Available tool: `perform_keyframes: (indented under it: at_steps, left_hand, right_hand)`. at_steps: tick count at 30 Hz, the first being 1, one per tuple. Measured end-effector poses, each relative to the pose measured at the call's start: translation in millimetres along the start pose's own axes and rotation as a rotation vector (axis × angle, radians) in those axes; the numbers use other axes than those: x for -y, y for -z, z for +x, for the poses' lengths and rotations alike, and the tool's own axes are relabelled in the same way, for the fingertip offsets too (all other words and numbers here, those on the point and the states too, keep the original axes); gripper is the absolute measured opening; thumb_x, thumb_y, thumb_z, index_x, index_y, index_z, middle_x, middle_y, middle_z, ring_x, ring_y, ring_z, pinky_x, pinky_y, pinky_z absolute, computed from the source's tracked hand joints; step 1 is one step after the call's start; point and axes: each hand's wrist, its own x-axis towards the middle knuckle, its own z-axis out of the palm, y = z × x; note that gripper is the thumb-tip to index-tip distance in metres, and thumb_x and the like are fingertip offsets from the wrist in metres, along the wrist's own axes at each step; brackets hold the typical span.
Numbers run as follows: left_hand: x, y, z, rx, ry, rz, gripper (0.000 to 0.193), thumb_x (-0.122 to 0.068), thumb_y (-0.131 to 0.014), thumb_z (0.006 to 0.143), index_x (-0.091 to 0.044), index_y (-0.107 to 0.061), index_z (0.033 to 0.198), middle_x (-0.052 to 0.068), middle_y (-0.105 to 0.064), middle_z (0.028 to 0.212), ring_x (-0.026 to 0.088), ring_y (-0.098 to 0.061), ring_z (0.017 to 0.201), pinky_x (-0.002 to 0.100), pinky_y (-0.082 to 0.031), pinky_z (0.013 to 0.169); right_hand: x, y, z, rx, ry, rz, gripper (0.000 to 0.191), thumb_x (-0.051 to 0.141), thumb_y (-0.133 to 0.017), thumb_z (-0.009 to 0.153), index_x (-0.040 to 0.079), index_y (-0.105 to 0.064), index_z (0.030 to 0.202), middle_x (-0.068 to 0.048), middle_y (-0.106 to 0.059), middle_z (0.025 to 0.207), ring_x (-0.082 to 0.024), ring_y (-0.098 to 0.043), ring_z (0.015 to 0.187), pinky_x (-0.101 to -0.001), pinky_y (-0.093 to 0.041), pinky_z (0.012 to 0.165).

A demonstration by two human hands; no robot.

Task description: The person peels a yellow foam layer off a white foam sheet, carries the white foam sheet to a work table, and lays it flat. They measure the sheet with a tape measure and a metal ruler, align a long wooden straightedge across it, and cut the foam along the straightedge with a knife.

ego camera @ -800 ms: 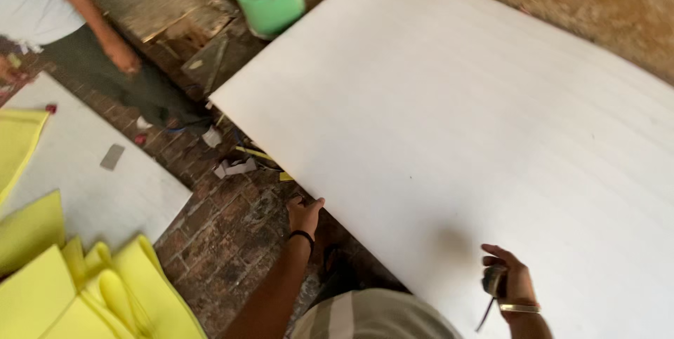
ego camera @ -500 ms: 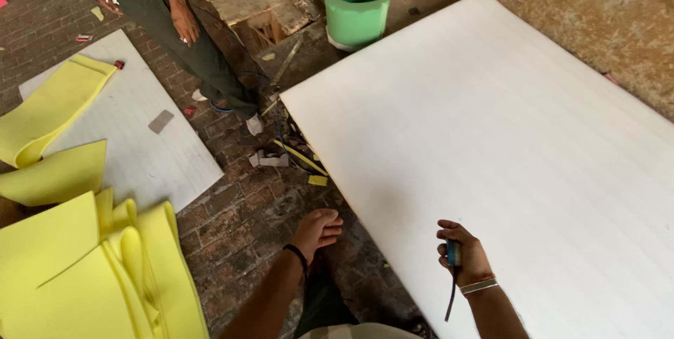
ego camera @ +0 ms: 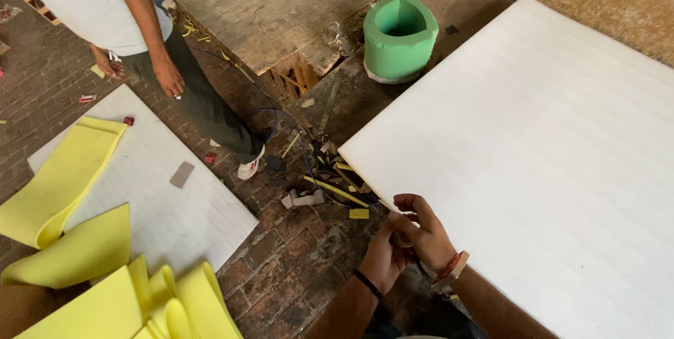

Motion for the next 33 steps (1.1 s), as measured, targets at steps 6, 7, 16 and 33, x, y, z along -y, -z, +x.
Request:
perform_keyframes:
  at_steps: [6, 7, 16, 33]
  left_hand:
    - [-107.6, 24.6, 109.2, -0.086, 0.055, 0.027, 0.04, -0.038, -0.047, 0.106, -0.002, -0.064, 0.104, 0.014, -0.069, 0.086, 0.028, -0.073, 0.089, 0.04, -0.062, 0.073]
    - [-128.4, 27.6, 129.1, -0.131, 0.092, 0.063, 0.04, -0.037, -0.048, 0.105, -0.001, -0.065, 0.104, 0.015, -0.071, 0.088, 0.028, -0.074, 0.09, 0.04, -0.062, 0.076]
    - [-309.0, 51.0, 267.4, -0.385, 0.082, 0.197, 0.034, -0.025, -0.048, 0.099, -0.009, -0.068, 0.122, 0.011, -0.069, 0.089, 0.025, -0.069, 0.081, 0.043, -0.059, 0.069]
    - [-510.6, 121.0, 636.5, -0.181, 0.445, 0.482, 0.025, -0.031, -0.071, 0.096, -0.011, -0.064, 0.109, 0.006, -0.072, 0.088, 0.019, -0.068, 0.072, 0.035, -0.056, 0.057]
  right_hand:
    - [24.1, 56.8, 149.9, -0.145, 0.101, -0.423, 0.045, 0.02, -0.074, 0.088, 0.005, -0.061, 0.128, -0.011, -0.064, 0.132, -0.023, -0.061, 0.123, -0.0392, -0.056, 0.1]
    - [27.9, 73.7, 181.9, -0.179, 0.032, -0.298, 0.044, 0.018, -0.074, 0.088, 0.005, -0.061, 0.128, -0.01, -0.066, 0.131, -0.022, -0.063, 0.122, -0.0395, -0.057, 0.098]
    - [86.7, 132.7, 412.6, -0.324, -0.074, -0.151, 0.061, 0.015, -0.075, 0.086, 0.008, -0.053, 0.142, -0.015, -0.064, 0.138, -0.027, -0.067, 0.119, -0.0427, -0.057, 0.095]
    - [180.6, 163.4, 783.7, -0.558, 0.146, -1.031, 0.087, 0.036, -0.102, 0.049, 0.014, -0.071, 0.127, -0.029, -0.039, 0.152, -0.047, -0.055, 0.131, -0.0467, -0.054, 0.105]
